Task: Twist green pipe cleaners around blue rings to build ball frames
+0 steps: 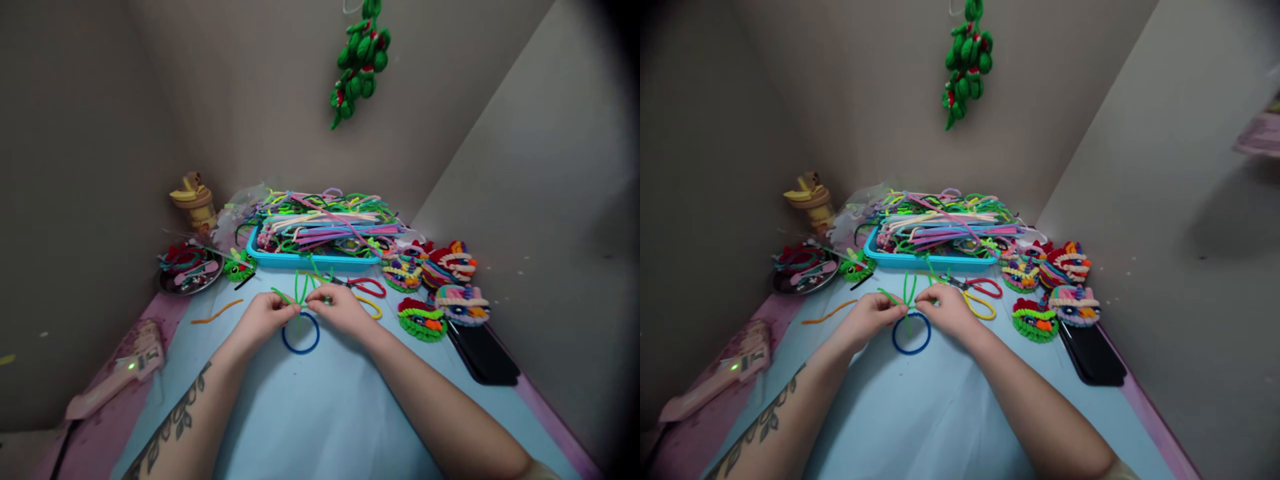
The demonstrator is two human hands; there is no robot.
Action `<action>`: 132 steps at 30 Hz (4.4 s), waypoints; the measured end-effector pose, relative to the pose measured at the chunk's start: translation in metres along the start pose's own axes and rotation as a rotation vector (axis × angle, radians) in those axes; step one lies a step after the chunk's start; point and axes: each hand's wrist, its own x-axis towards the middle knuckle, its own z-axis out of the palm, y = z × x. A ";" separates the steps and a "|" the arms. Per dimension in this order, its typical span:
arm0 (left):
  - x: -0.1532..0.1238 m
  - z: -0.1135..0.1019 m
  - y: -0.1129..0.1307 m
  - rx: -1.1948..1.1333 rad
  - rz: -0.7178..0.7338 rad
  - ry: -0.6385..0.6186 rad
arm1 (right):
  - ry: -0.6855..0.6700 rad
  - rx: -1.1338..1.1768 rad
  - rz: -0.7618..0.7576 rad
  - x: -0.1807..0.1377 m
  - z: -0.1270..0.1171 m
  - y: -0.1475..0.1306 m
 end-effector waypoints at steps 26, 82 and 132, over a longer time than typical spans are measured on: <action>-0.006 0.001 0.013 -0.159 -0.038 -0.112 | 0.132 -0.379 -0.347 0.002 -0.024 0.005; -0.014 0.018 0.015 -0.326 -0.045 -0.289 | -0.136 1.059 0.331 0.000 0.009 0.011; -0.003 0.028 0.009 -0.683 0.009 0.159 | -0.231 1.062 0.279 -0.009 0.034 -0.003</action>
